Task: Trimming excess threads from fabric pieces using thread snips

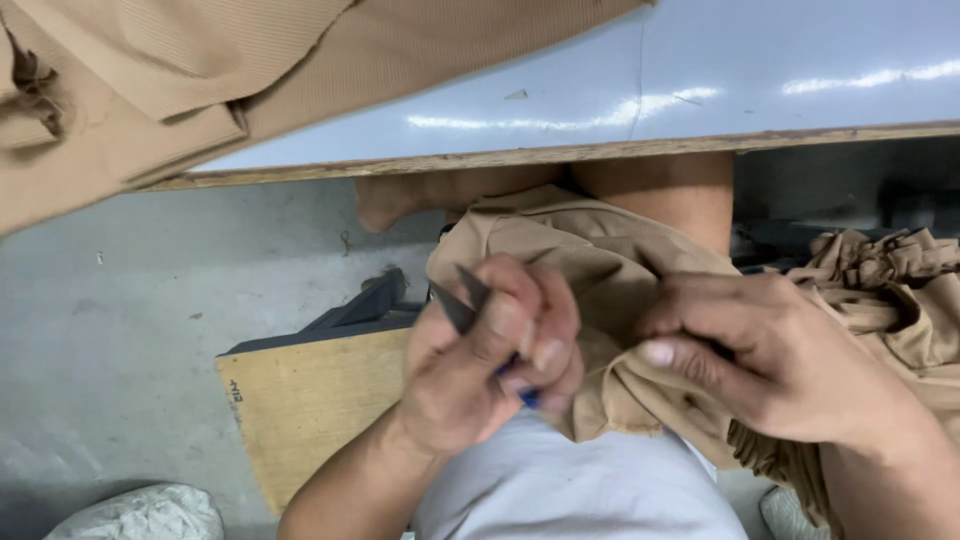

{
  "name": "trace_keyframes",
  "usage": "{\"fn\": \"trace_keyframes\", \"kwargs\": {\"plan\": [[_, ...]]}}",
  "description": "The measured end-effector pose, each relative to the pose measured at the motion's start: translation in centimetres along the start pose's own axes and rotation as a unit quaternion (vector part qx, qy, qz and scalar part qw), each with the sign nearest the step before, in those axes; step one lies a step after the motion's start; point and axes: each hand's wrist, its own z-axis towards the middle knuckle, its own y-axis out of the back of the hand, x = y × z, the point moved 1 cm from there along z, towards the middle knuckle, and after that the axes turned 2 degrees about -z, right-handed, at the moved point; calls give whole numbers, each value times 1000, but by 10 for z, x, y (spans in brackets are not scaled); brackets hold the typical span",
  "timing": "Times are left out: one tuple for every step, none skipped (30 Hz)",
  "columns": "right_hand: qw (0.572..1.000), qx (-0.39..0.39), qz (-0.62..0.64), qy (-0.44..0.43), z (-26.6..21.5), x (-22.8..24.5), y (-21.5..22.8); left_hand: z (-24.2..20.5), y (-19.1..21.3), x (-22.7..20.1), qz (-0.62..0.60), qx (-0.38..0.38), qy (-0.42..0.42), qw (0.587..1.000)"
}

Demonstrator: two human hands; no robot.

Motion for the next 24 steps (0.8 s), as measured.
{"fn": "trace_keyframes", "kwargs": {"plan": [[994, 19, -71, 81, -1, -2, 1, -2, 0, 0, 104, -8, 18, 994], [976, 38, -140, 161, -3, -5, 2, -4, 0, 0, 208, -16, 35, 977], [976, 35, -142, 162, -4, -19, 8, -9, 2, -9, 209, -13, 35, 977], [973, 35, -162, 158, -6, -34, 15, -12, 5, -18, 270, -33, -16, 962], [972, 34, -181, 148, -10, -49, 22, -15, 7, -26, 327, -52, -63, 942], [972, 30, -182, 143, -17, -55, 33, -27, 16, -48, 325, -48, -59, 942], [987, -37, -140, 72, -22, -63, 47, -39, 24, -72, 448, -80, -150, 878], [990, -104, -97, 0, -27, -70, 61, -51, 32, -96, 555, -114, -237, 789], [990, -104, -94, -2, -25, -70, 58, -52, 28, -108, 557, -114, -234, 789], [989, -133, -65, -18, -24, -69, 56, -52, 28, -120, 661, -277, -108, 690], [985, -165, -39, -34, -24, -69, 55, -51, 28, -132, 724, -420, 21, 547], [984, -169, -38, -36, -19, -67, 48, -49, 40, -123, 725, -416, 21, 548], [987, -153, -21, -54, -10, -66, 41, -48, 50, -114, 793, -370, 20, 483], [988, -138, -3, -72, 1, -64, 34, -48, 61, -106, 852, -321, 20, 413], [988, -139, -2, -69, 5, -60, 33, -50, 55, -80, 853, -321, 18, 412], [984, -154, 18, -93, 10, -59, 33, -51, 49, -54, 830, -276, -16, 485], [978, -161, 38, -127, 8, -56, 30, -57, 41, -23, 796, -231, -38, 558], [978, -154, 39, -135, 4, -52, 28, -56, 28, 3, 793, -234, -30, 561], [975, -174, 32, -138, 5, -48, 30, -49, 15, 29, 809, -125, -84, 568], [971, -193, 24, -142, 5, -43, 33, -42, 1, 55, 813, -12, -135, 566], [971, -195, 21, -140, 4, -42, 33, -35, 5, 62, 812, -12, -138, 567], [967, -211, 34, -141, 2, -40, 34, -27, 8, 70, 858, -3, -113, 502], [962, -223, 50, -149, -5, -39, 31, -24, 9, 80, 896, 7, -79, 436], [961, -221, 51, -155, -17, -36, 30, -25, 15, 78, 895, 8, -74, 440]]}}
